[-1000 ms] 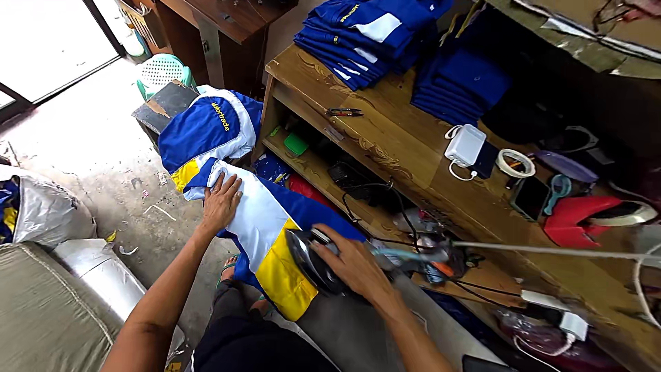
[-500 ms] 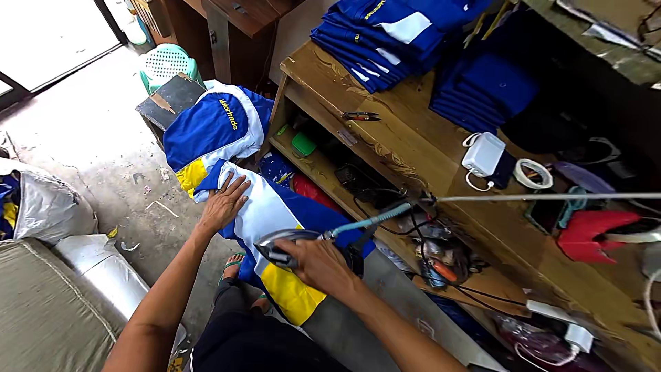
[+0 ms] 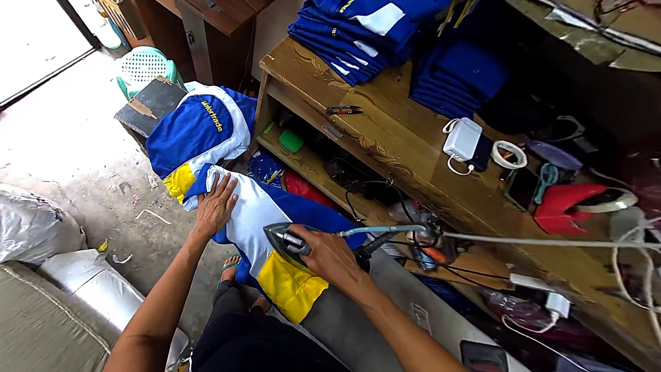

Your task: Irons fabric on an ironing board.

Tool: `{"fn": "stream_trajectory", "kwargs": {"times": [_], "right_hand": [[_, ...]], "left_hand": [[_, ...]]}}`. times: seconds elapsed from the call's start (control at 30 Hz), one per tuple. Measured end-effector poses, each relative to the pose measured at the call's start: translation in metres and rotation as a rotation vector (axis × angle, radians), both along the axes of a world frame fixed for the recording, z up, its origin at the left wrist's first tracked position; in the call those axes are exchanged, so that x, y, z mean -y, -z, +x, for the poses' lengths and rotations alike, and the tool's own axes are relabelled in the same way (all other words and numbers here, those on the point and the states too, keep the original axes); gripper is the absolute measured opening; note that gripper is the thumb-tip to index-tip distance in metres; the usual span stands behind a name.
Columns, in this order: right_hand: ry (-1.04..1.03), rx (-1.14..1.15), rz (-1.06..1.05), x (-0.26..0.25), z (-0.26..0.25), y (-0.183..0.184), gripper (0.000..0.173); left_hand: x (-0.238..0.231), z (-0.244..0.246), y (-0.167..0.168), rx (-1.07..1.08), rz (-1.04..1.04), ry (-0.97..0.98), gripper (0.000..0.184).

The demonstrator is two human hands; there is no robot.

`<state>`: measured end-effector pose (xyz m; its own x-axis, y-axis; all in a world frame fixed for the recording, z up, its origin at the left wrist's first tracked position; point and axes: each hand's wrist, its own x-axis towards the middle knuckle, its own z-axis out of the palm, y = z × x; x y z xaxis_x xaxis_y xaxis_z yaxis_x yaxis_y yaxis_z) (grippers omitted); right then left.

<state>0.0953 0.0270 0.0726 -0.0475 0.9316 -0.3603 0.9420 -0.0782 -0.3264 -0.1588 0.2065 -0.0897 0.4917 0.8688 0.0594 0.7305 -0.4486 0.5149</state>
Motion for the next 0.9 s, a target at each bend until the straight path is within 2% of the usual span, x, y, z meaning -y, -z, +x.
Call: {"fn": "stream_trajectory", "kwargs": {"times": [0.07, 0.17, 0.3, 0.37, 0.47, 0.57, 0.63, 0.77, 0.9], "right_hand": [[-0.114, -0.033, -0.065, 0.003, 0.0, -0.009, 0.055], [-0.088, -0.042, -0.15, 0.0, 0.0, -0.031, 0.057], [-0.006, -0.017, -0.043, -0.009, 0.007, -0.033, 0.052], [-0.011, 0.008, -0.016, -0.027, 0.007, -0.027, 0.052], [-0.007, 0.018, -0.024, -0.057, 0.003, -0.011, 0.05], [0.058, 0.024, -0.003, -0.081, 0.002, -0.005, 0.046], [0.001, 0.03, 0.006, -0.084, 0.003, -0.003, 0.045], [-0.212, -0.026, -0.04, -0.045, 0.007, -0.002, 0.05], [-0.201, -0.021, -0.071, 0.019, 0.029, -0.006, 0.051]], "left_hand": [[-0.014, -0.001, -0.005, -0.039, 0.024, 0.016, 0.055], [-0.052, -0.009, -0.007, -0.065, 0.049, 0.051, 0.052], [-0.086, -0.013, -0.015, -0.124, 0.067, 0.013, 0.05], [-0.08, -0.004, -0.032, -0.081, 0.122, -0.054, 0.045], [-0.038, 0.011, -0.045, 0.071, 0.103, -0.076, 0.042], [-0.003, 0.016, -0.022, 0.035, -0.026, 0.03, 0.053], [0.001, 0.012, -0.005, -0.021, -0.032, 0.064, 0.055], [-0.001, 0.01, -0.002, -0.057, -0.011, 0.071, 0.056], [-0.002, 0.012, -0.003, -0.052, 0.004, 0.061, 0.054]]}}
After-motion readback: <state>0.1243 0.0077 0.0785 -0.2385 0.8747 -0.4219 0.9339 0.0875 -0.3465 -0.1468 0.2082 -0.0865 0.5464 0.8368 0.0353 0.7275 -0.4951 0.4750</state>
